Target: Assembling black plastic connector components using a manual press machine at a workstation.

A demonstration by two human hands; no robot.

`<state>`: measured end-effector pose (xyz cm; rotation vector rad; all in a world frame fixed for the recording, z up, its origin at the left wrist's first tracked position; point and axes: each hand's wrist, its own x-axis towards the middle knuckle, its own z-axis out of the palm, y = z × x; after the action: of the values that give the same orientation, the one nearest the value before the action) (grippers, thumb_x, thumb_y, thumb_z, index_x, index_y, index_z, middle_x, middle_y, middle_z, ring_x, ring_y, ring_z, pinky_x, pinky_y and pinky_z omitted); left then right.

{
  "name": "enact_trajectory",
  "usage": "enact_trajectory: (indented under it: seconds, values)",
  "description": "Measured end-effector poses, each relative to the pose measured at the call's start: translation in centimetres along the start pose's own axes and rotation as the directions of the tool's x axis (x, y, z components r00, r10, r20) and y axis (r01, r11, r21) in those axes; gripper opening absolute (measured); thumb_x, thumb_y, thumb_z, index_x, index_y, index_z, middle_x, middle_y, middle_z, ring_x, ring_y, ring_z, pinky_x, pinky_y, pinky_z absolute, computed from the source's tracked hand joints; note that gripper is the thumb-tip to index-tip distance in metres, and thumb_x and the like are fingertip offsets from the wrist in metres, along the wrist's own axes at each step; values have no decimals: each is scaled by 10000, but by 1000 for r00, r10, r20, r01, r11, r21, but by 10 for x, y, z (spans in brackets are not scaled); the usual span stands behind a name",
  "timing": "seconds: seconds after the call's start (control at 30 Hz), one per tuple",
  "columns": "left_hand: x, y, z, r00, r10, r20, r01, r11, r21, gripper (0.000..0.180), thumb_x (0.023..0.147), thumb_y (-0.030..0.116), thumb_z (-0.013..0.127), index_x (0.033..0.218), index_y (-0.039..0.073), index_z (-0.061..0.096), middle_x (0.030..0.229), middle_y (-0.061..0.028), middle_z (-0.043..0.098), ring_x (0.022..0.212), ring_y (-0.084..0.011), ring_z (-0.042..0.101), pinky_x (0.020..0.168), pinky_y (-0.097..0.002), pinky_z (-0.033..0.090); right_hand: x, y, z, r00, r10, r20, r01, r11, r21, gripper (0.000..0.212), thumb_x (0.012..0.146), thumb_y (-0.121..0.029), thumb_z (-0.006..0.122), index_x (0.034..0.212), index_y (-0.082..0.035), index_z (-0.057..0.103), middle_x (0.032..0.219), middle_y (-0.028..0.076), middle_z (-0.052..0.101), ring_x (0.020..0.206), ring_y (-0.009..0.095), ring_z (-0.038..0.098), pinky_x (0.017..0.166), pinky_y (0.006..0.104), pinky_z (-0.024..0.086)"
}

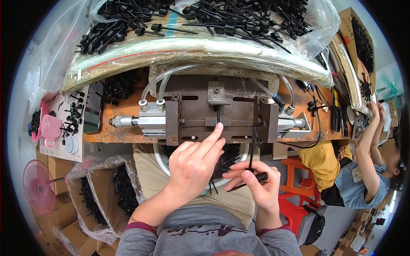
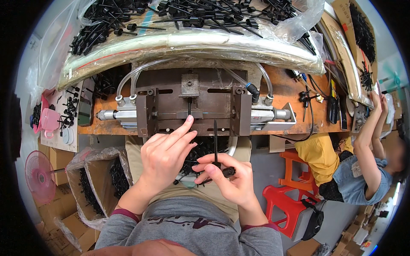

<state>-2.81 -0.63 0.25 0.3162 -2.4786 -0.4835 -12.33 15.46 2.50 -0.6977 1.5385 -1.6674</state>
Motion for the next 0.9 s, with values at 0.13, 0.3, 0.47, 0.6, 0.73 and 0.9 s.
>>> enact_trajectory:
  seconds: [0.13, 0.3, 0.47, 0.6, 0.73, 0.9]
  values:
    - [0, -1, 1, 1000, -24, -10, 23, 999, -24, 243, 700, 115, 795, 927, 53, 733, 1193, -77, 694, 627, -155, 645, 599, -265, 486, 1, -2, 1, 999, 46, -26, -45, 999, 20, 181, 962, -13, 557, 1067, 103, 646, 899, 203, 722, 737, 224, 726, 656, 308, 592]
    - [1, -1, -2, 1000, -1, 16, 1, 1000, -21, 248, 698, 98, 776, 931, 28, 723, 1205, -101, 684, 608, -143, 644, 581, -262, 481, 2, 3, 0, 998, 33, -61, -36, 998, -42, 182, 963, -32, 569, 1063, 87, 662, 868, 187, 729, 749, 207, 727, 651, 274, 574]
    - [3, -4, -9, 998, 47, 28, -45, 997, -68, 248, 729, 116, 774, 953, 25, 717, 1136, -105, 701, 640, -153, 652, 571, -265, 477, 2, 7, 3, 989, -21, -148, -7, 983, -183, 177, 949, -83, 622, 1030, 58, 692, 812, 133, 734, 702, 139, 700, 615, 247, 550]
    - [-1, 7, -24, 997, 74, -24, -78, 936, -342, 310, 695, 168, 838, 963, 59, 727, 987, -80, 732, 742, -172, 688, 572, -261, 479, 0, 6, 4, 981, -38, -190, -36, 927, -373, 168, 922, -104, 664, 1005, 36, 708, 716, 83, 707, 622, 81, 643, 544, 231, 496]
    - [-10, 13, -24, 995, 21, 93, 30, 852, -522, 314, 665, 93, 833, 953, 31, 725, 886, -75, 695, 734, -208, 674, 639, -300, 540, 2, -1, 3, 999, -7, 49, 27, 904, -428, 184, 881, -131, 721, 979, 24, 704, 637, 68, 658, 580, 58, 605, 503, 220, 439]
    - [-13, 1, -21, 995, 101, -10, -92, 855, -510, 282, 697, 58, 789, 952, -6, 687, 964, -89, 664, 771, -234, 666, 618, -310, 546, 4, 3, 1, 998, 8, 57, 11, 948, -317, 239, 896, -95, 694, 1115, 2, 692, 703, 60, 691, 597, 54, 610, 506, 224, 449]
